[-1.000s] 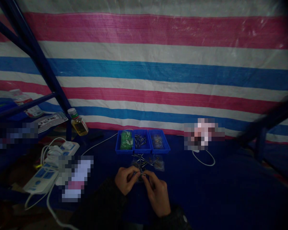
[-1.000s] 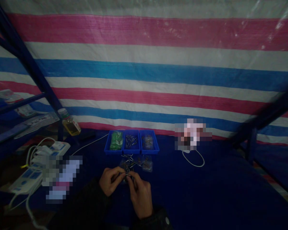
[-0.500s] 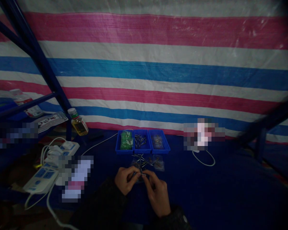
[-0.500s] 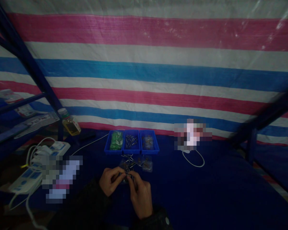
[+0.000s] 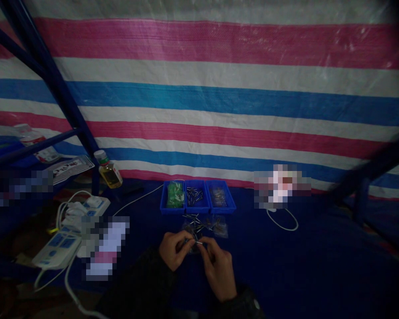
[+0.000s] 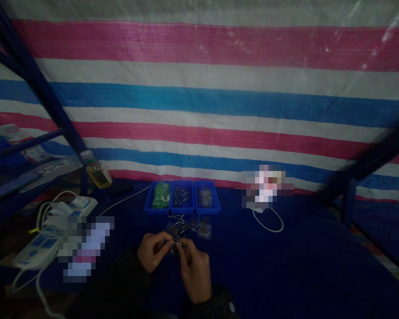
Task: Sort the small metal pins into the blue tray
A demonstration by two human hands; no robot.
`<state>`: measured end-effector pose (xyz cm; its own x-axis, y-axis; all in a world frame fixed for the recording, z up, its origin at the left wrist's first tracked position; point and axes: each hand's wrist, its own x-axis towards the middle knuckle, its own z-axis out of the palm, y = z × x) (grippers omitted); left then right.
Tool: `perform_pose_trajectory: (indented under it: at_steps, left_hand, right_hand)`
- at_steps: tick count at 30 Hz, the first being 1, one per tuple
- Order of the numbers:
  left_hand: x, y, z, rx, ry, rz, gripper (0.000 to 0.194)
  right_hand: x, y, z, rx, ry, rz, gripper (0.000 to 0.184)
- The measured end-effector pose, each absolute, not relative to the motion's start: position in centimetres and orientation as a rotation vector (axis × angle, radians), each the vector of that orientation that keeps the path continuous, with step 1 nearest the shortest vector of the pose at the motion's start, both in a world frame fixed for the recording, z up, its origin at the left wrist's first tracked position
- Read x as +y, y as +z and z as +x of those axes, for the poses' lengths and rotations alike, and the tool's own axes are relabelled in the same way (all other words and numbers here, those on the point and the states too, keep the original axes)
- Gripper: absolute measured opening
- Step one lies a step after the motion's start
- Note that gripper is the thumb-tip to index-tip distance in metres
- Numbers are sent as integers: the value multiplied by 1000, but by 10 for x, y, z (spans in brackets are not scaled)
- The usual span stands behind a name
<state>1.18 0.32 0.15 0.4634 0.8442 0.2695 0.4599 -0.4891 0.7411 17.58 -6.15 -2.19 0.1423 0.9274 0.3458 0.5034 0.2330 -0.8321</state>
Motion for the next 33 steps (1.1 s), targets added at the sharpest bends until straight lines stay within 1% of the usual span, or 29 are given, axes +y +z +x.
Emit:
perform_pose_trajectory:
  at_steps: [6,12,20,23,26,33]
  left_hand:
    - [5,0,10,1066,828,2147,26]
    - [5,-2,10,1077,866,2128,25]
    - [5,-2,11,1072,872,2110,26]
    - [4,0,11,1096,879,2102,26]
    - [3,1,11,1111,878,2103,25]
    - [4,1,11,1095,875,2108,26]
  right_hand:
    - [-61,-18,177,-1483,524,-1402,34]
    - [-62,-17,177,-1472,517,-1415,29]
    - [-62,-15,178,-1451,527,-1398,33]
    - [-62,-16,177,-1446,505,-1420,28]
    - [-62,-17,177,-1463,480,-1421,27]
    - [-62,-16,179,-1447,499,-1403,32]
